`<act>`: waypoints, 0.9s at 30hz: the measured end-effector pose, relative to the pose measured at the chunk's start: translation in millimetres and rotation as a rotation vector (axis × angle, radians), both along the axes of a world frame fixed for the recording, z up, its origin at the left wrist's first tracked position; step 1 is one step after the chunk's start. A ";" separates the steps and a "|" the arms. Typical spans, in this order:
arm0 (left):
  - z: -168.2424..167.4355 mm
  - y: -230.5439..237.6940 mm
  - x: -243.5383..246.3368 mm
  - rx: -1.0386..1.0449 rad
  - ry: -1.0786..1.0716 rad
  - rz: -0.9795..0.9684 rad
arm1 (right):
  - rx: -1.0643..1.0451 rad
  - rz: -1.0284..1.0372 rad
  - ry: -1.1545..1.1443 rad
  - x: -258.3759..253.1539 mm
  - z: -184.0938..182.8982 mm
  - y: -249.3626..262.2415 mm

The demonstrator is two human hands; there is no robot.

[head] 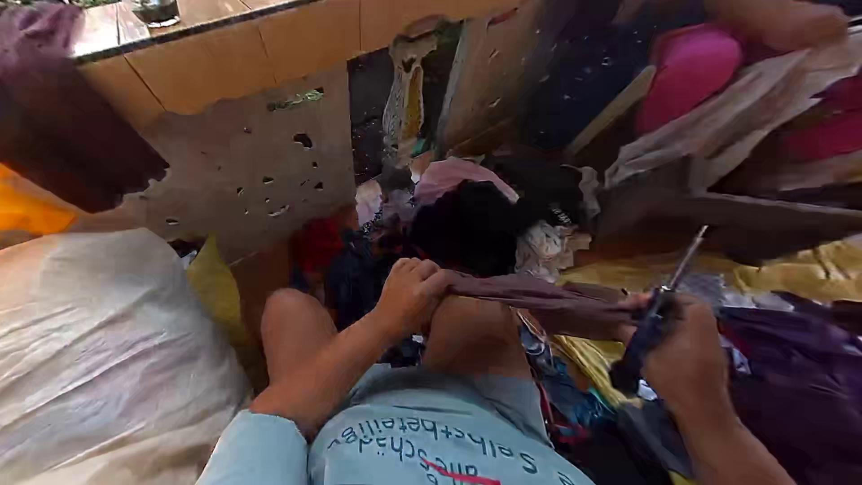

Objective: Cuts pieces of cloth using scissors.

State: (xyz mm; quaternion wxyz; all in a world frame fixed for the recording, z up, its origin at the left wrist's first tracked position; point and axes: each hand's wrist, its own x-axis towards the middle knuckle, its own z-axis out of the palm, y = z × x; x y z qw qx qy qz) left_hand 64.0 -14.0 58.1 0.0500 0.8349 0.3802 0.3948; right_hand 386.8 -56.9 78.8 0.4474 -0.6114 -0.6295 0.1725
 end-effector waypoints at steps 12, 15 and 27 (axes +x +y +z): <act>-60.2 -30.9 25.7 -1.496 -0.384 0.157 | -0.725 -0.066 0.306 6.6 -49.0 -117.8; -65.7 -28.0 38.1 -1.872 -0.542 0.140 | -0.924 0.168 0.584 -2.9 -38.3 -136.1; -60.6 -41.4 51.3 -2.042 -0.969 -0.068 | -1.292 0.415 0.883 -14.5 -27.7 -149.9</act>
